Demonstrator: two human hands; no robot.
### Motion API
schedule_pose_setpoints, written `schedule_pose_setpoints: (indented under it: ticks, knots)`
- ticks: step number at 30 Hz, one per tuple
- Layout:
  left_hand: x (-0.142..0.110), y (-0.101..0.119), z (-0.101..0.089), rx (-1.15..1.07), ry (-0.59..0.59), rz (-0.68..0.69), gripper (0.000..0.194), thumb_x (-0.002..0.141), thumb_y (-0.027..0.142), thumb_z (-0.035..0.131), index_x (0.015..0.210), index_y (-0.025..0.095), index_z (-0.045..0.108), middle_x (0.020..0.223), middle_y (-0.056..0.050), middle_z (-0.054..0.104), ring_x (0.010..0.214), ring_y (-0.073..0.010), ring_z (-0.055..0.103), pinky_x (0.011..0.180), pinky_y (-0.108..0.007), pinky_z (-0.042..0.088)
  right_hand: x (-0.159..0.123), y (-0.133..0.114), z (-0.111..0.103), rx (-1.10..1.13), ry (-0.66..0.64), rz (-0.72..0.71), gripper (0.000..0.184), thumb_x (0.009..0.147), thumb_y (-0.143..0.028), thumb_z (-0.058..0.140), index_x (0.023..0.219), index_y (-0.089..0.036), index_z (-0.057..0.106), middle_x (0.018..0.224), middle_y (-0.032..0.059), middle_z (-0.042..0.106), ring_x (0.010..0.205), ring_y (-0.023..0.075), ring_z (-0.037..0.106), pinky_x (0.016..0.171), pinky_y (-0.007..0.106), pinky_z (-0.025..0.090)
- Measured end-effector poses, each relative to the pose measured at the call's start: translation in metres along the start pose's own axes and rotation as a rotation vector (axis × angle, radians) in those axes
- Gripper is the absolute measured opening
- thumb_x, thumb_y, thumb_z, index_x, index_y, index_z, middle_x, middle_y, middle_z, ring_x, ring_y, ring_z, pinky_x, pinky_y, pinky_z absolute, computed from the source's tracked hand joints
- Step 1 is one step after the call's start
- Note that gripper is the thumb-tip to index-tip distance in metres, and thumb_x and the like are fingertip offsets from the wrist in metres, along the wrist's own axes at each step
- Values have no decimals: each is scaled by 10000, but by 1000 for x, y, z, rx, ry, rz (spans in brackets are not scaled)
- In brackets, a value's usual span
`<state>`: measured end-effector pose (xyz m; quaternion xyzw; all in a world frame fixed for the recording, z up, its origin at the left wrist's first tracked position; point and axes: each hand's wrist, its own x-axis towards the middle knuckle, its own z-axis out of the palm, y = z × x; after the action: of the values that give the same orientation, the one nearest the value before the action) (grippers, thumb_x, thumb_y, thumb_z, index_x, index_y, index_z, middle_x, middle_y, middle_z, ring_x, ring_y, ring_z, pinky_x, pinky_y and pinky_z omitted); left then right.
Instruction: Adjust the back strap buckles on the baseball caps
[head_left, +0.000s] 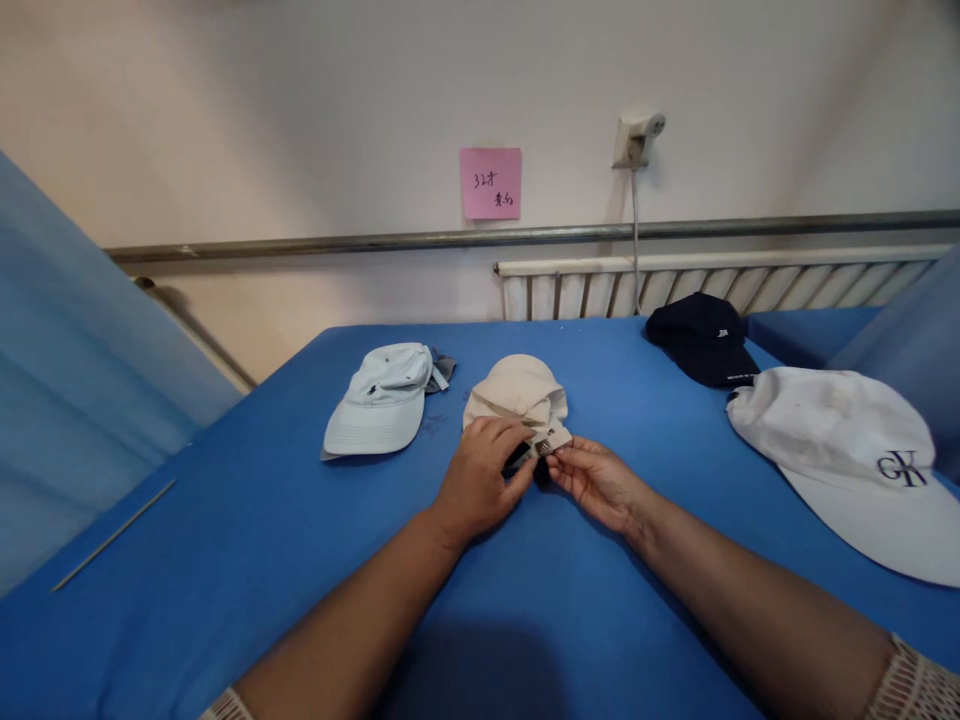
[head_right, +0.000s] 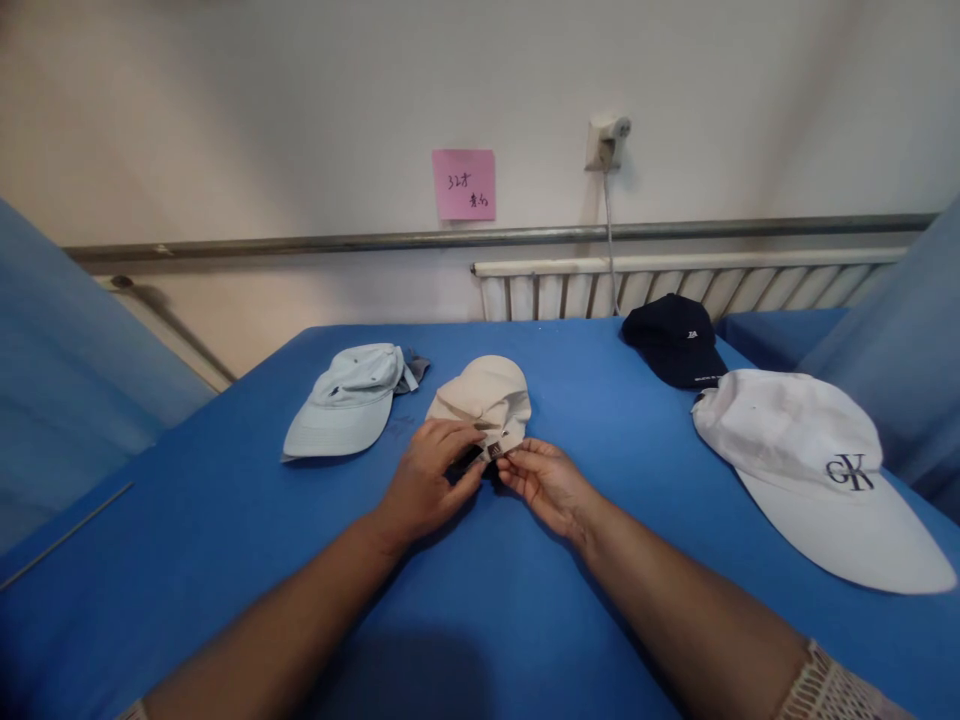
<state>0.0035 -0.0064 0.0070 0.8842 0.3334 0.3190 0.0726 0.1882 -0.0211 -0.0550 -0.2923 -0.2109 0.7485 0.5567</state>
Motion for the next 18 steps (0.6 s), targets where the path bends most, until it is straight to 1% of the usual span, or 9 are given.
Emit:
schedule_pose_setpoints:
  ticks: [4, 9, 13, 18]
  knots:
    - [-1, 6, 3, 83, -49, -6, 175, 903, 225, 536, 1059, 201, 613, 1022, -51, 691, 947, -218, 555, 897, -373, 403, -1, 0, 1, 28, -15, 9, 180, 692, -107, 798, 819, -149, 678, 763, 12, 681, 714, 105, 646, 714, 224, 534]
    - [-2, 9, 8, 183, -91, -75, 155, 915, 267, 536, 1021, 204, 630, 971, -52, 695, 924, -236, 541, 873, -392, 385, -2, -1, 5, 0, -40, 17, 205, 687, -133, 814, 828, -164, 668, 748, -4, 682, 668, 92, 630, 683, 222, 525]
    - [-3, 8, 11, 165, -84, -142, 192, 901, 290, 567, 1055, 200, 638, 940, -59, 691, 912, -235, 551, 849, -382, 393, -4, -1, 9, -74, -24, 12, 227, 658, -174, 842, 791, -158, 658, 736, -5, 686, 644, 90, 625, 680, 233, 514]
    - [-3, 7, 14, 89, -73, -210, 245, 869, 252, 609, 1109, 212, 636, 871, -33, 679, 873, -217, 562, 831, -366, 403, -7, 0, 13, -125, 15, -24, 246, 620, -209, 866, 721, -154, 648, 707, -4, 678, 647, 101, 624, 691, 252, 507]
